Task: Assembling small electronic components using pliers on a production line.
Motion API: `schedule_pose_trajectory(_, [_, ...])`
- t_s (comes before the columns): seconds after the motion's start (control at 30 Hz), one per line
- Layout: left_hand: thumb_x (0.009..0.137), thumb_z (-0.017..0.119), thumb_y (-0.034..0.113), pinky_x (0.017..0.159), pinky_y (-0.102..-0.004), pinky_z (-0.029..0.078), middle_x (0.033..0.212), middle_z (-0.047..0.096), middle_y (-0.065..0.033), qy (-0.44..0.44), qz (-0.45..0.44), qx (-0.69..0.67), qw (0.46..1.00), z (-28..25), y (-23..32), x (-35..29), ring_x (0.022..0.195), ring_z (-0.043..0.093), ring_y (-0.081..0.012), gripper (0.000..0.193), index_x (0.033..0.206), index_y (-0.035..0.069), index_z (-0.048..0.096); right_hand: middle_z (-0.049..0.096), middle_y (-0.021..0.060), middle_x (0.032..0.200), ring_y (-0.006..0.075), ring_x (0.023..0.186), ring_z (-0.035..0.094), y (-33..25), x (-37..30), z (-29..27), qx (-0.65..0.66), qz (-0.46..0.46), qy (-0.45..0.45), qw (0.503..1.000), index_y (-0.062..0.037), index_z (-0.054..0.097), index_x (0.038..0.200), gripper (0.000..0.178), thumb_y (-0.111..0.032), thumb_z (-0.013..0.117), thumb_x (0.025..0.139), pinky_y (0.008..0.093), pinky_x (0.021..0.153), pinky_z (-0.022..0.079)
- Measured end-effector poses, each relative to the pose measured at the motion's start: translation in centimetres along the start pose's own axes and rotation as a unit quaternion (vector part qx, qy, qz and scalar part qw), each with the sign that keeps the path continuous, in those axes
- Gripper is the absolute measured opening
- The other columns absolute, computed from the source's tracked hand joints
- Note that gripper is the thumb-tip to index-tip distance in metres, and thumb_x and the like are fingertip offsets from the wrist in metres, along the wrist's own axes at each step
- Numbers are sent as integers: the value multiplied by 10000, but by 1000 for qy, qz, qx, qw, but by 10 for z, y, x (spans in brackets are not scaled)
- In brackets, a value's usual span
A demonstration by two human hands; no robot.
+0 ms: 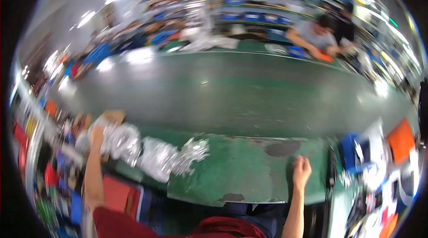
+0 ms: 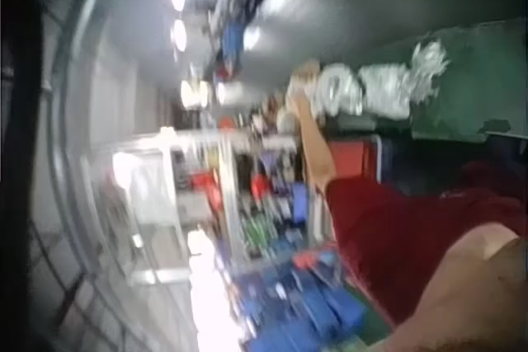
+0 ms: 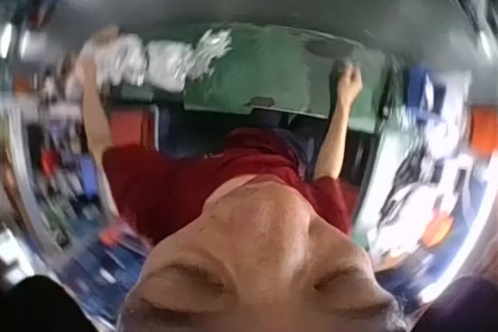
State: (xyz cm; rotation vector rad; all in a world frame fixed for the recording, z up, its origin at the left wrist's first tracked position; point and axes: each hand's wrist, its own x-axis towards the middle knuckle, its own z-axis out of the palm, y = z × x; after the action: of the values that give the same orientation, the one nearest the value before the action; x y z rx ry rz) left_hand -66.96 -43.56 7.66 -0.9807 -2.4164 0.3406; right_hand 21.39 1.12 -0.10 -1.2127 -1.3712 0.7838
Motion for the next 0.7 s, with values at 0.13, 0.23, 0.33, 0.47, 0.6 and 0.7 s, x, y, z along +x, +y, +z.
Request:
schedule_pose_trajectory(0.13, [797,640,146,713,-459,568,831,711,-151,31,-30,66,997,-59,47,25,817,704,-345,129,847,64,727,511,-33,698,56,619,428,24,2,-13,36,20,-10,999,-27,591,856,295,-248,554,1049,220,537,339])
schedule_pose_trajectory(0.23, [856,613,181,748,-461,587,887,711,-197,11,-65,2,998,-103,54,16,870,724,-330,173,910,68,733,516,-18,672,66,582,412,11,0,-18,-29,8,-18,999,-16,619,863,355,-307,543,1052,238,514,319])
schedule_pose_trajectory(0.33, [886,598,186,764,-473,586,940,696,-230,54,-123,-86,987,-112,52,-10,879,717,-349,183,968,74,717,518,-3,651,75,558,402,14,3,-16,-51,-18,-36,998,-7,652,888,399,-354,539,1049,253,505,312])
schedule_pose_trajectory(0.47, [905,578,126,759,-485,583,922,678,-241,-18,-171,-106,979,-130,67,2,864,707,-376,179,1030,65,689,527,-4,661,77,564,404,18,5,-24,-53,-13,-28,998,-9,662,916,384,-354,549,1045,257,512,317])
schedule_pose_trajectory(0.6, [916,563,141,697,-488,581,893,680,-232,68,18,-4,998,-108,24,1,853,707,-379,179,999,31,678,559,-3,699,70,587,437,32,11,-13,46,13,-9,999,-15,663,929,358,-345,570,1035,243,534,365])
schedule_pose_trajectory(0.7, [879,556,90,658,-501,555,785,641,-235,65,4,-90,994,-99,-4,-2,775,685,-401,130,922,3,642,573,5,708,60,580,447,20,11,-4,3,5,-52,999,-20,671,943,345,-336,566,1035,234,526,368])
